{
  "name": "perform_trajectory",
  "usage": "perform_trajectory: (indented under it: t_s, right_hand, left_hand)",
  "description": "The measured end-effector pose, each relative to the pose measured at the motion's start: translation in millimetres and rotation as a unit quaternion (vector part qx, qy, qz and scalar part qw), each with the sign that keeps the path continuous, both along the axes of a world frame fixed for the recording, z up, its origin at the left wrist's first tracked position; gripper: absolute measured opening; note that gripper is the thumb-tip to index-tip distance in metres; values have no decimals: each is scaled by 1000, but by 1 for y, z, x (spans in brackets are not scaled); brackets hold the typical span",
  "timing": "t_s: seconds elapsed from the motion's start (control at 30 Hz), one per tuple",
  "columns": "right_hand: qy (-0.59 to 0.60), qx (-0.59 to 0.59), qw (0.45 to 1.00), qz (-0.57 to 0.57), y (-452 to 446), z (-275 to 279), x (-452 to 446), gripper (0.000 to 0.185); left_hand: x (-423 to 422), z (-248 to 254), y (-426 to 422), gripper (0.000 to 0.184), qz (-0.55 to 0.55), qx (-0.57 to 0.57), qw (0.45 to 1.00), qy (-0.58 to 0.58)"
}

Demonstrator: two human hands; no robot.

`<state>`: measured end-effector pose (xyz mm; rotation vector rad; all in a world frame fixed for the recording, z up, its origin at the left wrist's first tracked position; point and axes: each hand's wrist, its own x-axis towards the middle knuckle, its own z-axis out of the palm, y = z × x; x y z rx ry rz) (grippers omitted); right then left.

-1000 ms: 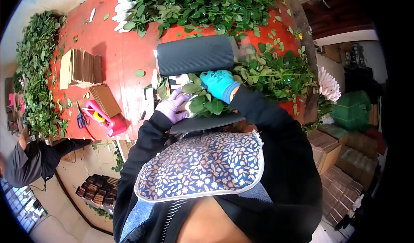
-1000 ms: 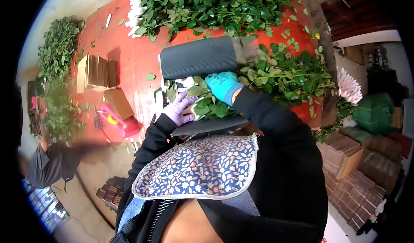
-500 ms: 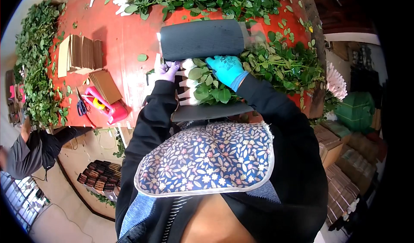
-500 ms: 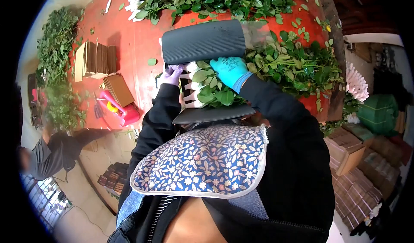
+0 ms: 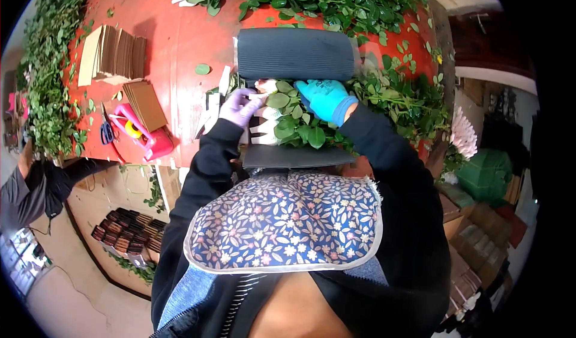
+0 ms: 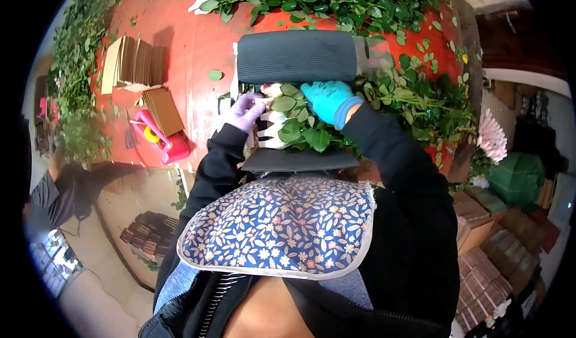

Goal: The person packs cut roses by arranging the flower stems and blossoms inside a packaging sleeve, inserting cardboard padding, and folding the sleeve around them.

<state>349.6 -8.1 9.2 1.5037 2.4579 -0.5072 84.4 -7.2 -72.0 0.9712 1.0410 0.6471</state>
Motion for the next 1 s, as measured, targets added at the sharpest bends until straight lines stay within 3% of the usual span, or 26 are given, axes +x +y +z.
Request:
perform_trajectory:
  t_s: [0.07, 0.13, 0.27, 0.33, 0.4, 0.47, 0.5, 0.57, 0.6, 0.67, 0.73, 0.77, 0.83, 0.9, 0.93, 1.0]
  right_hand:
    - [-52, -24, 998, -3, 0, 14, -17, 31]
    - [-77, -15, 995, -65, -3, 17, -24, 32]
    - [-77, 4, 995, -68, -8, 4, -21, 30]
    - [-77, -1, 995, -70, -9, 0, -22, 30]
    - [-56, -12, 994, -98, -9, -2, -22, 30]
    - [-53, 1, 994, -96, -11, -9, -19, 29]
    - [-48, 15, 994, -93, -12, -12, -19, 29]
    - [-31, 6, 994, -101, -12, -11, -16, 29]
    - [-17, -4, 994, -104, -12, -9, -15, 29]
    - [6, 11, 994, -106, -11, -5, -14, 28]
    - [43, 7, 994, -96, -10, -4, -10, 28]
    - [78, 41, 992, -91, -9, -5, -9, 26]
    - [73, 36, 992, -99, -9, -2, -14, 25]
    - [110, -3, 979, -169, -10, -19, -8, 18]
    - [100, 70, 985, -126, -10, -14, -11, 18]
    - [39, 45, 993, -103, -7, -9, -12, 24]
  left_hand:
    - [15, 10, -1, 16, 20, -47, 998, -41]
    - [18, -13, -5, 14, 34, 4, 999, -28]
    - [15, -29, -12, 13, 55, 4, 997, -60]
    - [13, -12, -8, 15, 108, -39, 991, -72]
    - [9, 14, -6, 13, 145, -107, 983, -45]
    - [5, -1, -10, 14, 162, -84, 982, -50]
    - [-3, -5, -6, 17, 147, -54, 988, 7]
    - [-34, -37, 8, 28, 300, -143, 942, 39]
    - [-53, 4, 21, 23, 348, -136, 927, 47]
    - [-119, -22, 28, 17, 210, -15, 978, 0]
    - [-124, 6, 26, 19, 148, 28, 988, -18]
    - [-102, 33, 21, 14, 123, 120, 985, 11]
    - [-69, 61, 20, 7, -96, 321, 942, 14]
    - [-29, 68, 15, 9, -233, 434, 867, 74]
    - [-14, 72, 9, 12, -240, 393, 883, 94]
    - [2, 62, 9, 15, -299, 360, 873, 134]
